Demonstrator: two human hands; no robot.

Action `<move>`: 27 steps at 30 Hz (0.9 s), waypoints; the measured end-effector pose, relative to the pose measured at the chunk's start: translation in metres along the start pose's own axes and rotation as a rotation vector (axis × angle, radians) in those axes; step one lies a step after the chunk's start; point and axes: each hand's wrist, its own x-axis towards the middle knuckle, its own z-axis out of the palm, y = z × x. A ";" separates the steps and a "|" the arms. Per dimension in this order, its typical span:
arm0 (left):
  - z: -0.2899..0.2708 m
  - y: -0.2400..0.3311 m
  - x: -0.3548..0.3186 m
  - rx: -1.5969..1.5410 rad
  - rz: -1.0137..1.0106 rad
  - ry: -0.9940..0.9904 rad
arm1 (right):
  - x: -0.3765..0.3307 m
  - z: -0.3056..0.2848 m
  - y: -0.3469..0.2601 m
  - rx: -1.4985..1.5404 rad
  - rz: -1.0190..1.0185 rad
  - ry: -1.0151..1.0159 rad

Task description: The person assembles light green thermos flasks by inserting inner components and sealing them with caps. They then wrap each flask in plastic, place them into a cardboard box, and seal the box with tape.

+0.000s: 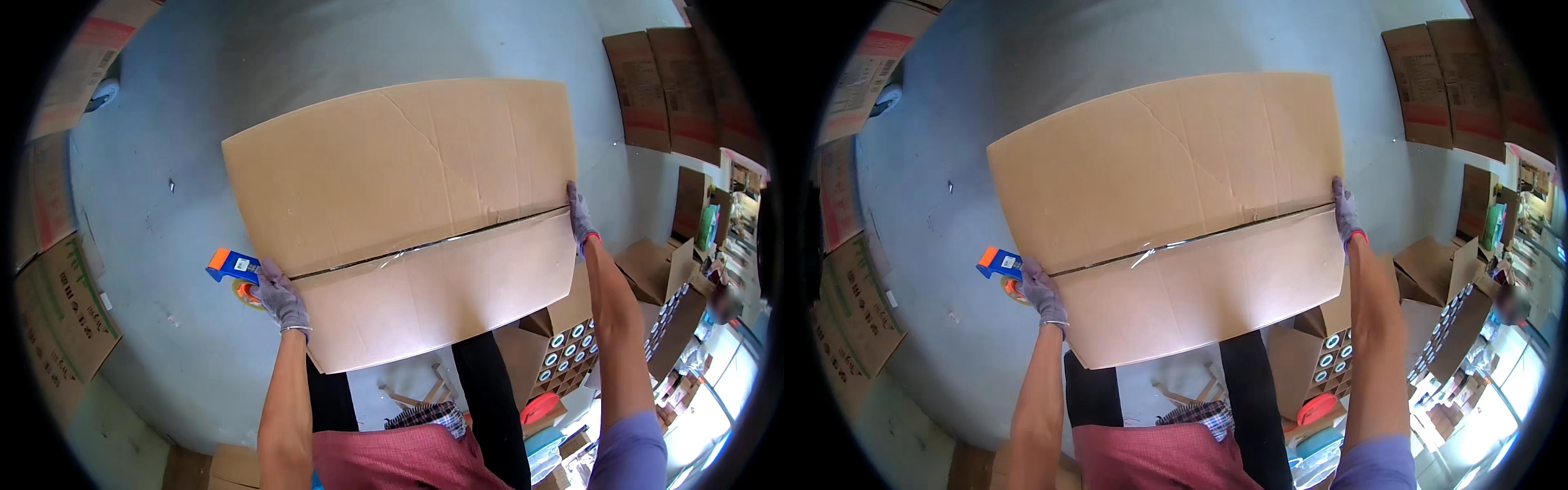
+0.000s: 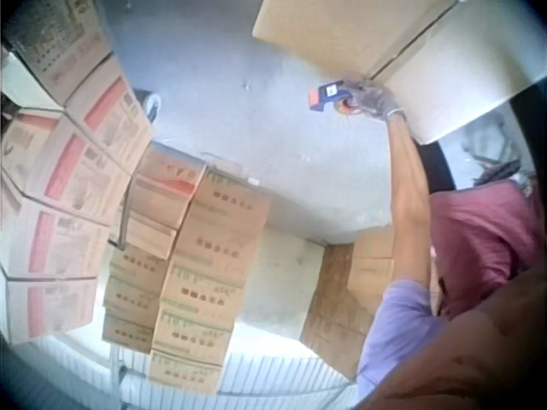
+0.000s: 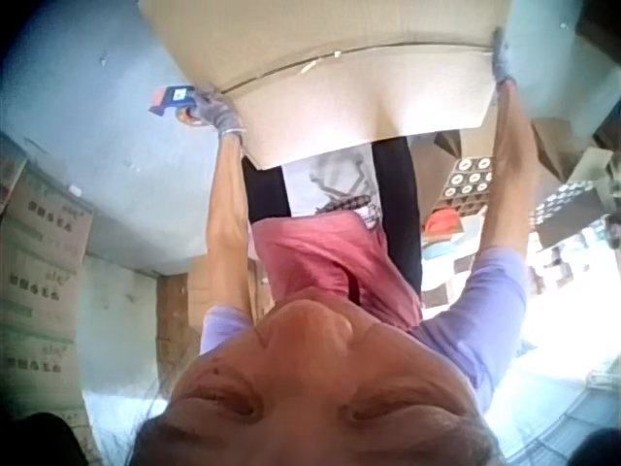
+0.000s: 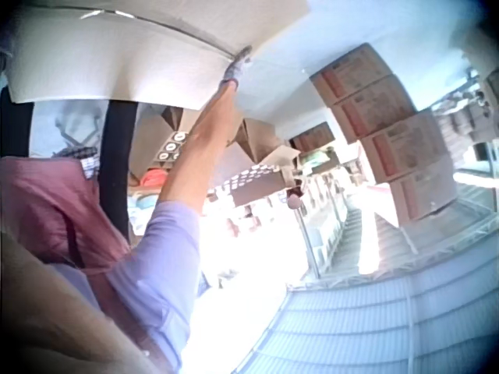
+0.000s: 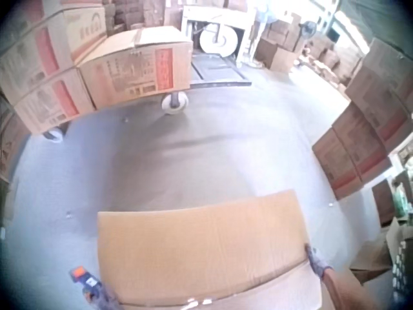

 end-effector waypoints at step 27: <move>-0.164 0.038 0.080 -0.125 -0.386 -0.217 | -0.320 -0.063 -0.233 0.111 -0.419 -0.004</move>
